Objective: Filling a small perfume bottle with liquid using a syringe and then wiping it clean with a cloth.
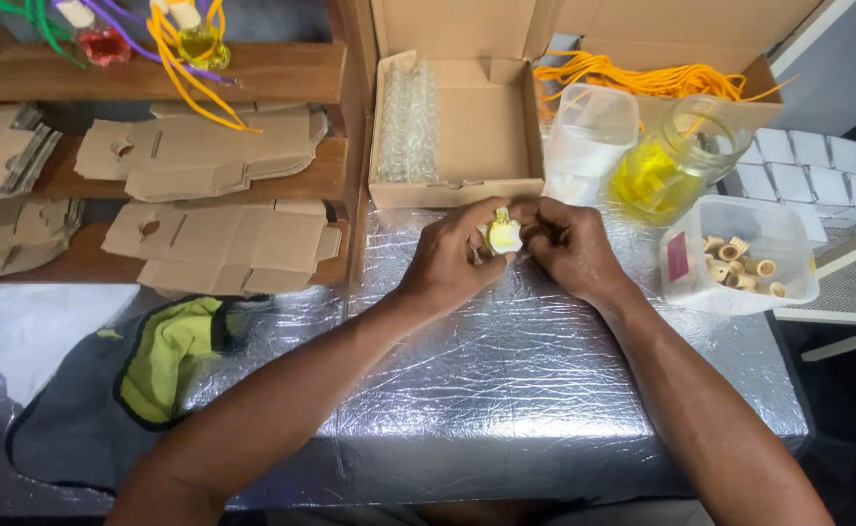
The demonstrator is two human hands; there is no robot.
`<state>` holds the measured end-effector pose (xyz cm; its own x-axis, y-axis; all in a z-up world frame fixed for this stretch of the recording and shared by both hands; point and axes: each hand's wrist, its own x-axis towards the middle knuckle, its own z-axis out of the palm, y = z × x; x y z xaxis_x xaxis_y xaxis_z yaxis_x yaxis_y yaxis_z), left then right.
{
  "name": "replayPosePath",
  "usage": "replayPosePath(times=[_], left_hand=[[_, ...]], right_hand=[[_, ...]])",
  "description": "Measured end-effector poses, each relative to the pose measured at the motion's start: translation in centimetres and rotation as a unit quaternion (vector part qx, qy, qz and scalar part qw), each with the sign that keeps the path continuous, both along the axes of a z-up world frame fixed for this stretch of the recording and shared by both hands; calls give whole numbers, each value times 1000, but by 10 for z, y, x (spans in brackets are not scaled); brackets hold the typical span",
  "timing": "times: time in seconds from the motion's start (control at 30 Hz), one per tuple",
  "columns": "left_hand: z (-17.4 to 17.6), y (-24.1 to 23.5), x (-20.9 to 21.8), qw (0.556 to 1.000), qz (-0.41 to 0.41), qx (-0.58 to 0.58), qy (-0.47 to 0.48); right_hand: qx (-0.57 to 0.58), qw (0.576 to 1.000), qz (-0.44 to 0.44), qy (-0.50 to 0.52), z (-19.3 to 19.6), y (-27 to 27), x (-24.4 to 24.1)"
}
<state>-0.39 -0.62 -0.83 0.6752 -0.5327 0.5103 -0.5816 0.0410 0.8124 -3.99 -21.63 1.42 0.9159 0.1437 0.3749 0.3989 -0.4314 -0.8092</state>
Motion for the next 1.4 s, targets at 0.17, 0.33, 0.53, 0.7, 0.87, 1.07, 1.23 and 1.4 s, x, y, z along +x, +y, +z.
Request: replayPosePath(times=[0.17, 0.33, 0.53, 0.7, 0.87, 1.07, 1.23, 1.4], left_hand=[[29, 4, -19, 998, -3, -1, -61], [16, 6, -5, 996, 26, 20, -81], [26, 7, -17, 995, 9, 60, -80], [24, 5, -6, 975, 41, 70, -207], [55, 9, -14, 966, 67, 49, -245], [26, 2, -20, 963, 42, 68, -257], [23, 2, -17, 968, 38, 74, -235], [31, 3, -18, 955, 47, 79, -283]], right_hand=[[10, 995, 2, 100, -4, -8, 11], [40, 986, 11, 161, 39, 14, 5], [-22, 998, -39, 53, 16, 18, -4], [-9, 999, -26, 36, 23, 20, -4], [4, 999, -20, 29, -15, 0, 8], [11, 1000, -6, -1, 22, 20, -8], [-18, 1000, -14, -20, -4, 7, -1], [-48, 998, -11, -33, -22, -4, 8]])
